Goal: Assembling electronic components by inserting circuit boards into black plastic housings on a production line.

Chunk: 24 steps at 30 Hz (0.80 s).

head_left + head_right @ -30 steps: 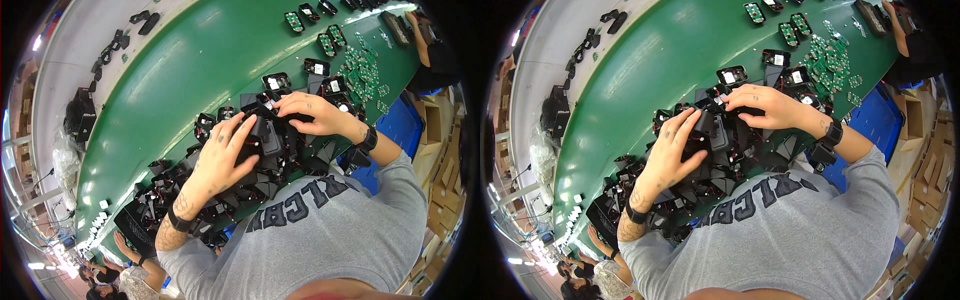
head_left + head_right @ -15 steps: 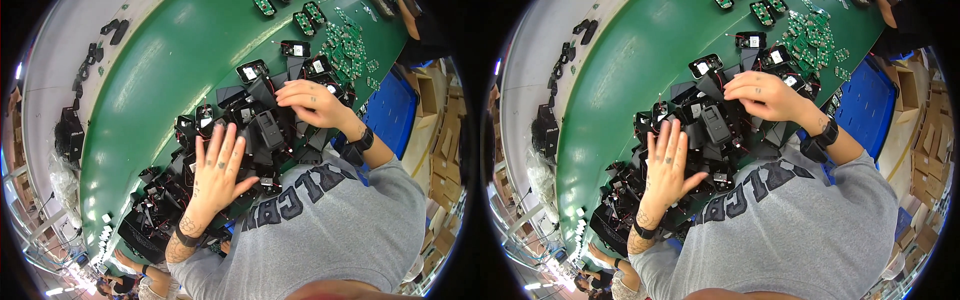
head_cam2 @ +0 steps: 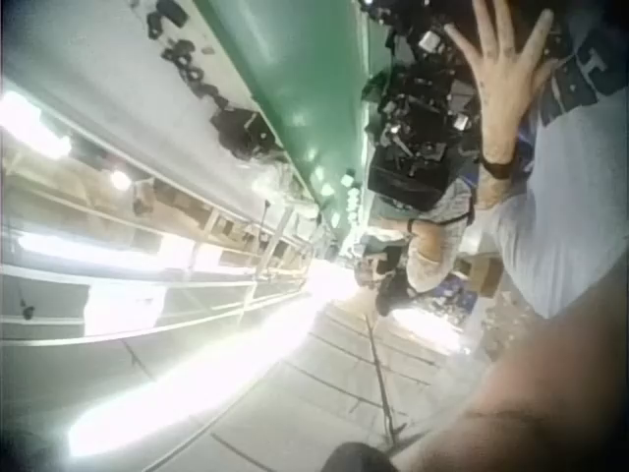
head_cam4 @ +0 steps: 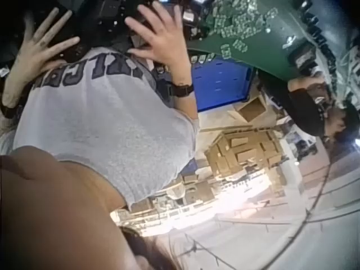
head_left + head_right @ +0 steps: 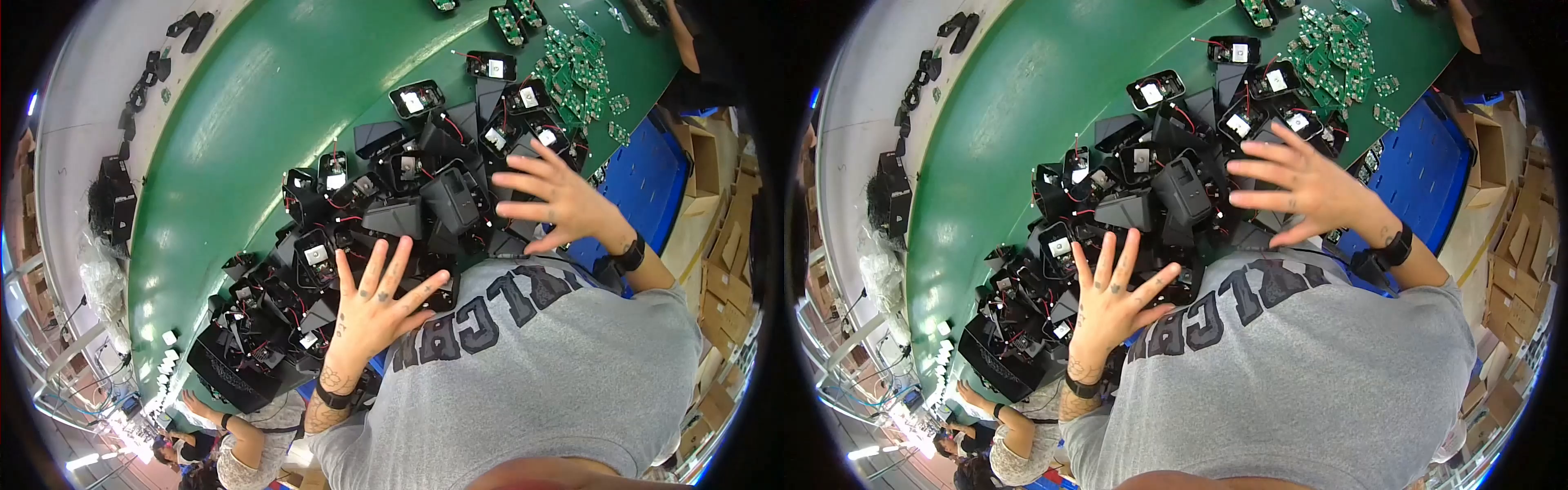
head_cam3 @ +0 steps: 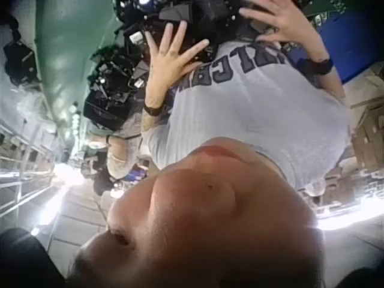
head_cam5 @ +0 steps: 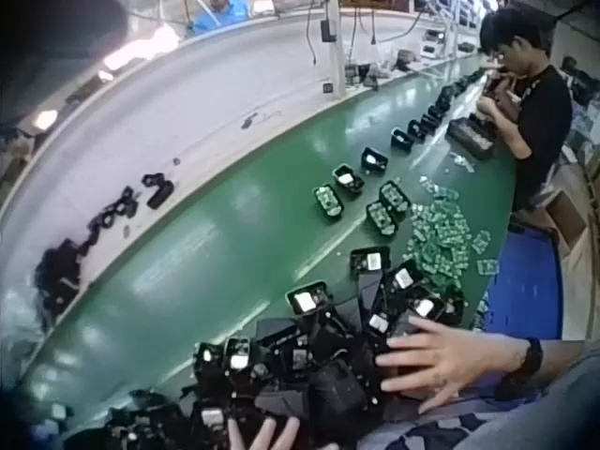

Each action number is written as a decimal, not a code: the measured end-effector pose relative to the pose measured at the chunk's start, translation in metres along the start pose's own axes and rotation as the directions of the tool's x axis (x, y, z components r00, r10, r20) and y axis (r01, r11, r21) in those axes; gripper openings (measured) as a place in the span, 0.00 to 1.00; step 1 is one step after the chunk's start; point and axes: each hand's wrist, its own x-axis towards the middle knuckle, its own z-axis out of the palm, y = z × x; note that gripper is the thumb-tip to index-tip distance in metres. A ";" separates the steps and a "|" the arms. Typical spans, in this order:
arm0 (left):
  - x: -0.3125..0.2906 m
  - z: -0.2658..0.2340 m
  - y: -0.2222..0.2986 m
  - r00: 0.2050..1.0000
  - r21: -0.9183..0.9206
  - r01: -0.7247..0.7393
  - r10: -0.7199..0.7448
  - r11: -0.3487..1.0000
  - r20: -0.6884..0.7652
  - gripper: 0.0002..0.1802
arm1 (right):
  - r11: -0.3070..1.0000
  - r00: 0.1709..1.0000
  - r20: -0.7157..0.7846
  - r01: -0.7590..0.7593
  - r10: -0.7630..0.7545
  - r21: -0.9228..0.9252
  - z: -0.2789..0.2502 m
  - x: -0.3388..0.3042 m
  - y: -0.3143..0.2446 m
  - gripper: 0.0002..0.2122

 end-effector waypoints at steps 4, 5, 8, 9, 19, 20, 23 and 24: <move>0.002 0.013 0.007 0.996 0.015 0.036 -0.035 0.999 -0.077 0.36 | 0.998 0.996 -0.078 -0.051 0.053 0.026 0.037 -0.004 -0.008 0.31; 0.003 0.018 0.006 0.989 0.071 0.028 -0.017 0.997 -0.145 0.35 | 0.999 0.984 -0.170 -0.051 0.049 -0.010 0.048 -0.005 -0.008 0.30; 0.002 0.034 0.010 0.971 0.071 0.109 -0.090 0.992 -0.223 0.34 | 0.999 0.939 -0.343 -0.051 0.041 -0.020 0.076 -0.001 -0.013 0.27; 0.001 0.040 0.014 0.947 0.013 0.113 -0.104 0.993 -0.304 0.32 | 0.997 0.915 -0.401 -0.069 0.050 -0.035 0.082 0.002 -0.016 0.27; -0.058 0.033 0.023 0.580 -0.204 0.309 -0.354 0.929 -0.734 0.16 | 1.000 0.980 -0.200 0.019 -0.020 -0.004 0.080 -0.054 -0.012 0.27; -0.061 0.039 0.026 0.526 -0.246 0.307 -0.379 0.919 -0.761 0.16 | 1.000 0.981 -0.195 0.017 -0.017 -0.003 0.078 -0.048 -0.012 0.27; -0.053 0.052 0.034 0.555 -0.294 0.339 -0.442 0.894 -0.705 0.15 | 0.999 0.996 -0.088 -0.030 0.028 -0.022 0.077 -0.026 -0.014 0.29; -0.047 0.053 0.038 0.576 -0.278 0.292 -0.401 0.915 -0.713 0.16 | 0.999 0.996 -0.084 -0.030 0.028 -0.023 0.084 -0.025 -0.015 0.29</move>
